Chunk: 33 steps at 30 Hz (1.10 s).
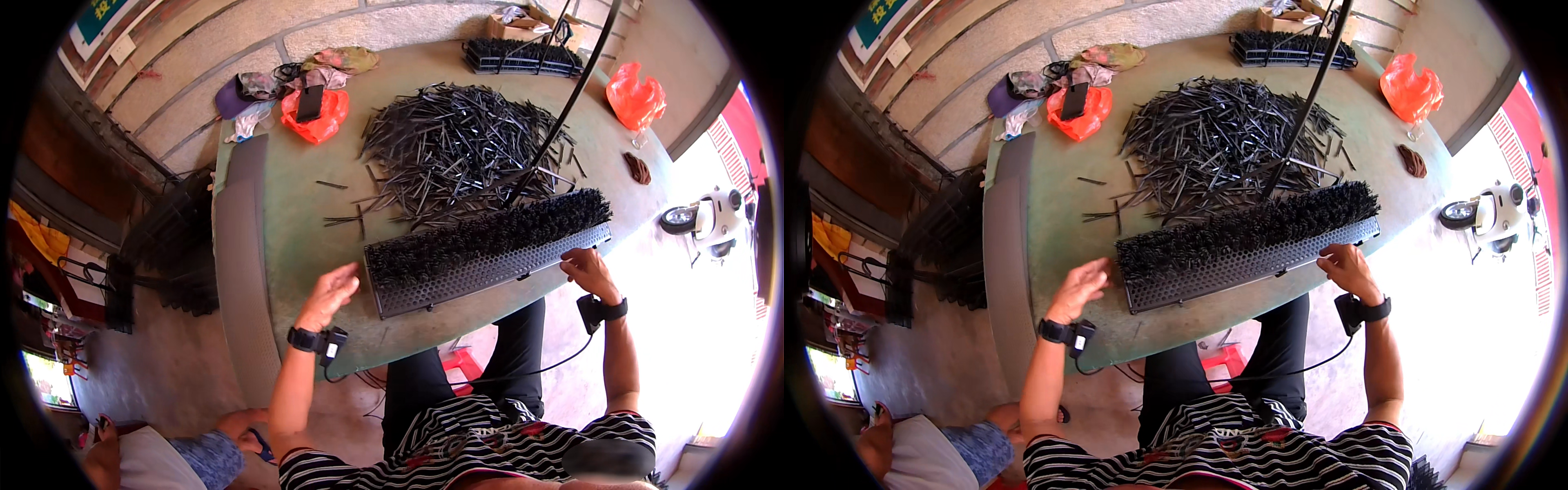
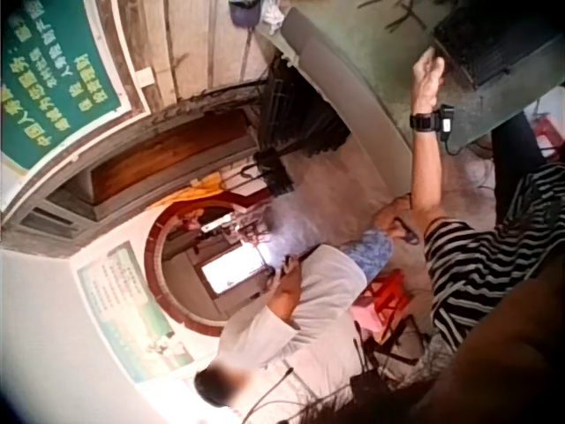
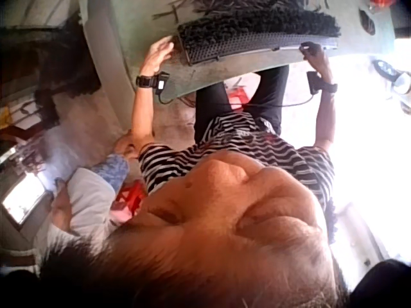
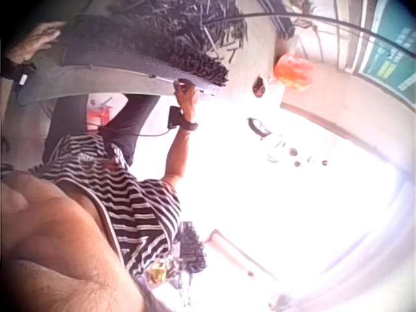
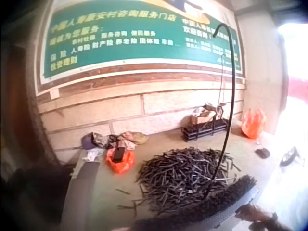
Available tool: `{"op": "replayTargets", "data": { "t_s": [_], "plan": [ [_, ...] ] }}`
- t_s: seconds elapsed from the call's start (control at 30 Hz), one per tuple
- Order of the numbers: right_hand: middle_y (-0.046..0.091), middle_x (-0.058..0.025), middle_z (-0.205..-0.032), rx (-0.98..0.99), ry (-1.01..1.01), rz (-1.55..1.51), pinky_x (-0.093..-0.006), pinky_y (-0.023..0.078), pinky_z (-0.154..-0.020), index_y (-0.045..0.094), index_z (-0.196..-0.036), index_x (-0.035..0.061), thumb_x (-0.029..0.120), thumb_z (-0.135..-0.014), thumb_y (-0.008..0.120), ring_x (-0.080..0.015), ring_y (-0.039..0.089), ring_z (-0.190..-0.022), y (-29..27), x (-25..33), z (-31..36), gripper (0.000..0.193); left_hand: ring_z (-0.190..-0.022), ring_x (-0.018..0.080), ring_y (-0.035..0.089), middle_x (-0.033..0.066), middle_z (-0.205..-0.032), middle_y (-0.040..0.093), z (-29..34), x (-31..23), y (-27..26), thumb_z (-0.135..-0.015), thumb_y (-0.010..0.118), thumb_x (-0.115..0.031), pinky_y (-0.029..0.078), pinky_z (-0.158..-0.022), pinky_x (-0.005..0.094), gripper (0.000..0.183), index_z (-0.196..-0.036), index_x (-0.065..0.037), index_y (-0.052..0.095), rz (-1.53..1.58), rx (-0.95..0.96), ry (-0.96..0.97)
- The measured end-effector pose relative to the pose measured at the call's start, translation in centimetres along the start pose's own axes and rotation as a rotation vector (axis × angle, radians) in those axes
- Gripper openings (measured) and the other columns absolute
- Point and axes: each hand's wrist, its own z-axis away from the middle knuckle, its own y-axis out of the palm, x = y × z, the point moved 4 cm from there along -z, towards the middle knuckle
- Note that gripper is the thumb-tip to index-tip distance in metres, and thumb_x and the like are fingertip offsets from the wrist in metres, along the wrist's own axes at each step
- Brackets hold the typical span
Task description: The person inserts bundles of bristles into pre-drilled holes in a plastic broom head by hand, repeatedly taking a bunch from a pile and pushing it into the next available hole.
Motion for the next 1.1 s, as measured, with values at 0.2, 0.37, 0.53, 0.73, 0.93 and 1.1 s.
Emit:
{"op": "replayTargets", "data": {
  "t_s": [0.2, 0.37, 0.53, 0.73, 0.93, 1.1],
  "plan": [
    [0.059, -0.0083, -0.060, 0.031, -0.143, -0.055, -0.0255, 0.043, -0.048, 0.062, -0.091, -0.0034, 0.009, -0.079, 0.065, -0.0130, 0.057, -0.050, 1.2, 2.0, 2.9, 0.018, -0.109, 0.0202, 0.053, 0.0118, -0.127, 0.049, -0.5, -4.9, -7.1, -0.084, 0.060, -0.039, 0.043, -0.084, 0.0321, 0.057, -0.131, -0.011, 0.043, -0.026, -0.096, 0.081],
    [0.061, -0.0087, -0.062, 0.290, -0.148, -0.298, -0.0246, 0.046, -0.050, 0.060, -0.089, -0.0070, 0.009, -0.083, 0.060, -0.0128, 0.058, -0.053, 8.1, 1.1, 5.1, 0.017, -0.103, 0.0274, 0.057, 0.0168, -0.117, 0.055, 1.9, -4.5, -9.8, -0.087, 0.058, -0.032, 0.047, -0.084, 0.0385, 0.053, -0.129, -0.004, 0.043, 0.304, -0.229, 0.184],
    [0.060, -0.0075, -0.064, 0.382, -0.018, -0.353, -0.0237, 0.046, -0.050, 0.060, -0.089, -0.0067, 0.013, -0.082, 0.057, -0.0132, 0.059, -0.055, 11.3, 2.1, 5.8, 0.021, -0.103, 0.0313, 0.057, 0.0179, -0.114, 0.057, 8.8, -2.7, -13.8, -0.087, 0.057, -0.024, 0.048, -0.083, 0.0419, 0.044, -0.125, -0.005, 0.046, 0.580, -0.547, 0.331],
    [0.062, -0.0127, -0.070, 0.373, -0.112, -0.265, -0.0252, 0.046, -0.050, 0.058, -0.092, -0.0101, 0.007, -0.080, 0.058, -0.0151, 0.059, -0.053, 12.3, 1.7, 5.1, 0.021, -0.105, 0.0343, 0.056, 0.0181, -0.115, 0.056, 16.7, -1.2, -15.5, -0.087, 0.056, -0.022, 0.046, -0.086, 0.0447, 0.042, -0.125, -0.007, 0.046, 0.746, -0.687, 0.495],
    [0.059, -0.0088, -0.065, 0.363, -0.182, -0.279, -0.0239, 0.045, -0.047, 0.059, -0.091, -0.0085, 0.011, -0.082, 0.056, -0.0135, 0.057, -0.052, 13.1, 0.9, 5.5, 0.022, -0.108, 0.0308, 0.052, 0.0139, -0.116, 0.055, 19.8, -0.2, -15.4, -0.088, 0.056, -0.022, 0.044, -0.091, 0.0433, 0.039, -0.124, -0.009, 0.047, 0.949, -0.675, 0.535],
    [0.059, -0.0096, -0.066, 0.376, -0.196, -0.324, -0.0242, 0.045, -0.048, 0.058, -0.093, -0.0090, 0.012, -0.084, 0.056, -0.0140, 0.057, -0.052, 13.0, -0.3, 5.9, 0.023, -0.106, 0.0285, 0.054, 0.0123, -0.114, 0.055, 21.8, 1.0, -16.5, -0.087, 0.057, -0.021, 0.044, -0.091, 0.0420, 0.038, -0.122, -0.010, 0.049, 1.027, -0.752, 0.526]
  ]
}}
